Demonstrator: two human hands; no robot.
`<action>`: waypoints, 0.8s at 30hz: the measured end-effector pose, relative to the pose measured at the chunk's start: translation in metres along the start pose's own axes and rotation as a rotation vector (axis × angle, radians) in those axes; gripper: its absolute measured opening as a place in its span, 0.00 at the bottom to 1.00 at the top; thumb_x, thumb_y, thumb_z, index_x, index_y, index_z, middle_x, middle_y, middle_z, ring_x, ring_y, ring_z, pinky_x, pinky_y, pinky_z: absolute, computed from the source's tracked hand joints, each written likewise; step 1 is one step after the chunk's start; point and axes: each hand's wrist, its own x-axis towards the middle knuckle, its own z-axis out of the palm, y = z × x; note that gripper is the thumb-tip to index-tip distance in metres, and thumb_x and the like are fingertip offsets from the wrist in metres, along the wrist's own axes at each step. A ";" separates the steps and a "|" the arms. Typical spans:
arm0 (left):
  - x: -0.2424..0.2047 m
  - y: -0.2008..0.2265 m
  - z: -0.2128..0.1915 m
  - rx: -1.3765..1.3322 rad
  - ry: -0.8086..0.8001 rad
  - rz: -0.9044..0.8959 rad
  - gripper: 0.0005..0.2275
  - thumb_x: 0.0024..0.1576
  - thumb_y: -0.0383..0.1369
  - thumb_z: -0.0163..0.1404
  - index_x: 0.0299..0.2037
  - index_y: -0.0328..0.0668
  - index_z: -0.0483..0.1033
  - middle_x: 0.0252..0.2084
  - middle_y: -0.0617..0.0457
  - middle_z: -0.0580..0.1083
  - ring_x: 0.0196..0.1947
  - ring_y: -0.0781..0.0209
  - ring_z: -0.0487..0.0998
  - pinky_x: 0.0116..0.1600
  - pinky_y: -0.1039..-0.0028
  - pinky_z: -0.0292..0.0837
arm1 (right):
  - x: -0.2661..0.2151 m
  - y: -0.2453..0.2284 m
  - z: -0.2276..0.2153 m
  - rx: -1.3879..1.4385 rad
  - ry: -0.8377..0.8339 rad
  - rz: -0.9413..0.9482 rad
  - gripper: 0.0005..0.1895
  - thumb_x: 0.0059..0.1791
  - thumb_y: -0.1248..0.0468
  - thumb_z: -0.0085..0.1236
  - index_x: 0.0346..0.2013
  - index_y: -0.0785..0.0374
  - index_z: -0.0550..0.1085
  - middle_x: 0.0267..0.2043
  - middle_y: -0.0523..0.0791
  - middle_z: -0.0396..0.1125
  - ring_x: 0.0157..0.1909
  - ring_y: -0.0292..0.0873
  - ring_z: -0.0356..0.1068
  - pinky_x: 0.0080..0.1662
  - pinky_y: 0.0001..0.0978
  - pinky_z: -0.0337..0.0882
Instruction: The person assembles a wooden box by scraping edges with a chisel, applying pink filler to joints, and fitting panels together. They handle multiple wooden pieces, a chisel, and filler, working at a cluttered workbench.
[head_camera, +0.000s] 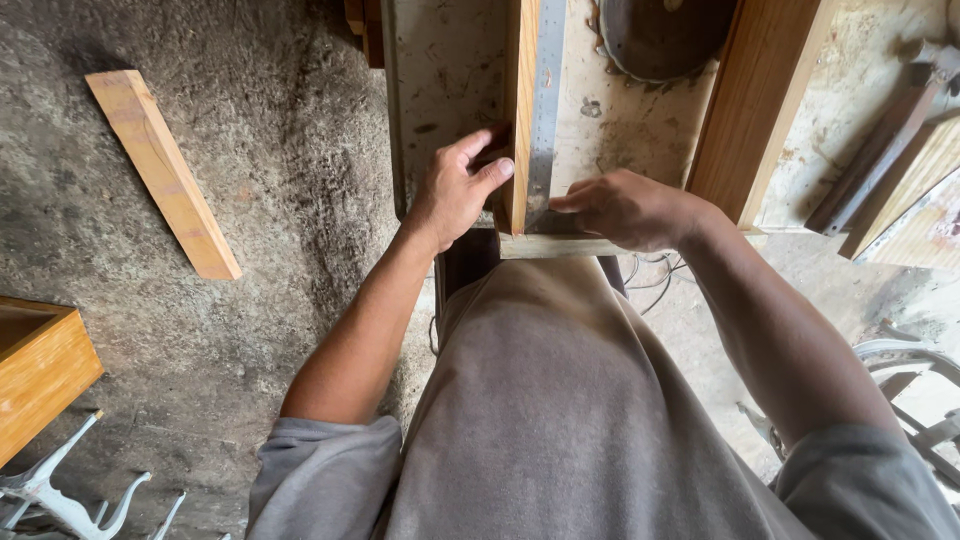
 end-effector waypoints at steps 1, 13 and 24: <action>-0.001 0.000 0.001 -0.009 -0.004 -0.019 0.30 0.59 0.40 0.55 0.66 0.23 0.62 0.68 0.31 0.65 0.67 0.45 0.70 0.69 0.63 0.67 | -0.001 -0.003 0.000 0.028 -0.010 0.070 0.18 0.55 0.66 0.45 0.56 0.56 0.76 0.69 0.46 0.64 0.69 0.49 0.64 0.63 0.40 0.70; 0.004 -0.001 0.001 -0.078 0.010 -0.022 0.30 0.58 0.36 0.56 0.66 0.21 0.61 0.68 0.30 0.65 0.65 0.46 0.73 0.67 0.65 0.69 | 0.001 -0.039 -0.015 0.046 0.044 0.202 0.22 0.53 0.68 0.45 0.61 0.58 0.73 0.61 0.47 0.70 0.54 0.48 0.75 0.55 0.39 0.76; -0.053 0.088 0.006 0.050 -0.300 0.359 0.22 0.60 0.37 0.59 0.65 0.48 0.72 0.59 0.47 0.75 0.52 0.57 0.79 0.57 0.65 0.81 | -0.083 -0.049 0.002 0.621 0.351 -0.055 0.20 0.51 0.68 0.47 0.54 0.65 0.80 0.48 0.50 0.76 0.45 0.44 0.77 0.47 0.34 0.79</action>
